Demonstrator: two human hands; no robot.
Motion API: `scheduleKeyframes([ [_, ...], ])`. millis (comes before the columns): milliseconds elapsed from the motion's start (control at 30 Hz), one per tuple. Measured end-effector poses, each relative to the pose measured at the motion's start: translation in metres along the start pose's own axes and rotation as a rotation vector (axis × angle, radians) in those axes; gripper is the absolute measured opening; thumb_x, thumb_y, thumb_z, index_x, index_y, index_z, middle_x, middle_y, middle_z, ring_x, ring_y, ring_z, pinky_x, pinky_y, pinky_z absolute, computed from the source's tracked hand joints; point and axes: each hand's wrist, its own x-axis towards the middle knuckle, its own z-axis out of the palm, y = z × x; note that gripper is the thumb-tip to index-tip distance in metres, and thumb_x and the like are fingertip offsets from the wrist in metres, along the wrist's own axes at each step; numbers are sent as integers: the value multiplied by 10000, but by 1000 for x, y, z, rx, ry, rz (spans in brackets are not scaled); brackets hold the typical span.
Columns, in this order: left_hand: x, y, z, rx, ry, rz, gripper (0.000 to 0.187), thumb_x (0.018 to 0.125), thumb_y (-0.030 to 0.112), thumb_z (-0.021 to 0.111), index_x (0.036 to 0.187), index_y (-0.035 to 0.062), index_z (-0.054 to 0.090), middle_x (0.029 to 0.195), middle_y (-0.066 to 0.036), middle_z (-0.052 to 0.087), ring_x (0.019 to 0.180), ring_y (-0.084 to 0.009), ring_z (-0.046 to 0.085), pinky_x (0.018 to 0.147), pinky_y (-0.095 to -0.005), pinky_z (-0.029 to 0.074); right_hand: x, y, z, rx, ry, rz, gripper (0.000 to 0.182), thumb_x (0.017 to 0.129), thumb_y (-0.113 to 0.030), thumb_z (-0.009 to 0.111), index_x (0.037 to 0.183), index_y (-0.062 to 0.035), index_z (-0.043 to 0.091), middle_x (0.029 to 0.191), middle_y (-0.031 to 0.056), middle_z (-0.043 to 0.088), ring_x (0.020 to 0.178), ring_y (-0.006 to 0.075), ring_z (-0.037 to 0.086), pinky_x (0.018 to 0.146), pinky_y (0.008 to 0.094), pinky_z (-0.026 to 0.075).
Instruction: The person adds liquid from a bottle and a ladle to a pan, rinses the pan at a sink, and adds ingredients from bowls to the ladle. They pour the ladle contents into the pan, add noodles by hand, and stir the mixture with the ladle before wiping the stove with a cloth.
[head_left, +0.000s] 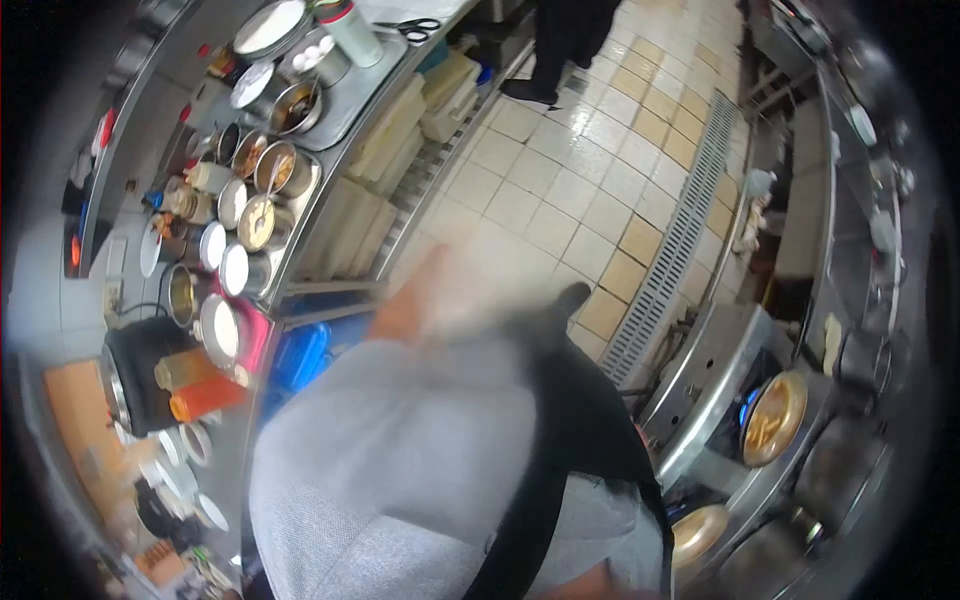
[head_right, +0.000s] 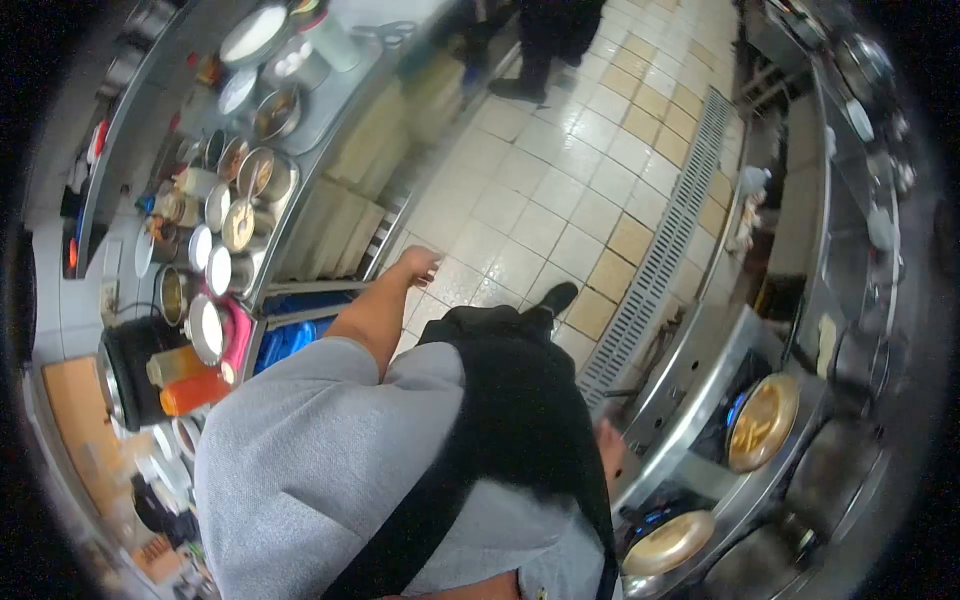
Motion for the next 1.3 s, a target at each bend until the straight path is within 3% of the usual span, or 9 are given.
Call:
scheduleKeyframes([
  [233,25,30,-69,-51,310,346,367,906,333,548,1207,125,526,1036,-92,616,760,-227,595,621,-371,497,122,26,-4,-229,-306,-60,333,933,-330,529,794,-34,593,640,62,566,604,182,545,556,324,435],
  [367,-1,104,-95,-742,350,266,457,913,331,552,1298,104,459,1139,-113,567,936,-266,556,760,-434,483,221,5,-32,-302,-366,-168,294,928,-306,536,793,-48,577,619,55,553,567,183,544,513,323,429],
  [500,7,135,-114,-1156,341,351,580,916,316,563,1387,64,336,1393,-144,401,1105,-352,509,872,-497,473,333,-61,-64,-453,-313,-679,257,924,-283,542,791,-63,562,599,49,540,530,184,542,470,322,424],
  [600,5,165,-120,-1316,416,390,585,930,320,534,1397,48,311,1456,-146,323,1116,-356,508,902,-486,462,391,-174,-73,245,-280,15,238,924,-257,551,772,-82,497,575,42,501,466,138,485,394,275,369],
  [867,60,184,-148,-1812,374,538,472,962,330,469,1307,17,390,1326,-149,427,1053,-337,560,879,-463,479,415,-318,-19,210,-347,39,188,920,-252,582,936,-67,554,608,32,514,440,122,453,376,262,346],
  [1000,68,179,-145,-1799,419,542,438,945,380,514,1183,18,453,1123,-131,507,924,-302,606,796,-453,503,381,-348,11,-271,-554,-13,211,911,-232,588,1006,-45,566,687,56,558,549,128,539,457,280,440],
  [1133,54,166,-118,-1745,344,591,489,909,417,575,1173,25,452,1066,-133,502,871,-289,608,741,-430,509,584,-107,15,-636,-723,-560,320,912,-220,576,1141,2,598,1008,119,680,858,268,664,758,364,515],
  [1167,36,180,-101,-1717,471,533,534,893,432,594,1197,21,439,1085,-139,502,875,-289,606,738,-418,509,617,-98,15,-801,-875,-489,404,901,-246,590,1205,18,575,1175,116,640,983,303,647,845,389,484],
  [1300,5,183,-53,-1687,543,450,646,885,452,601,1292,4,377,1226,-178,477,916,-306,597,754,-404,509,563,-232,-12,-826,-703,-337,353,897,-245,586,1160,-10,568,928,129,650,754,279,633,645,388,488],
])
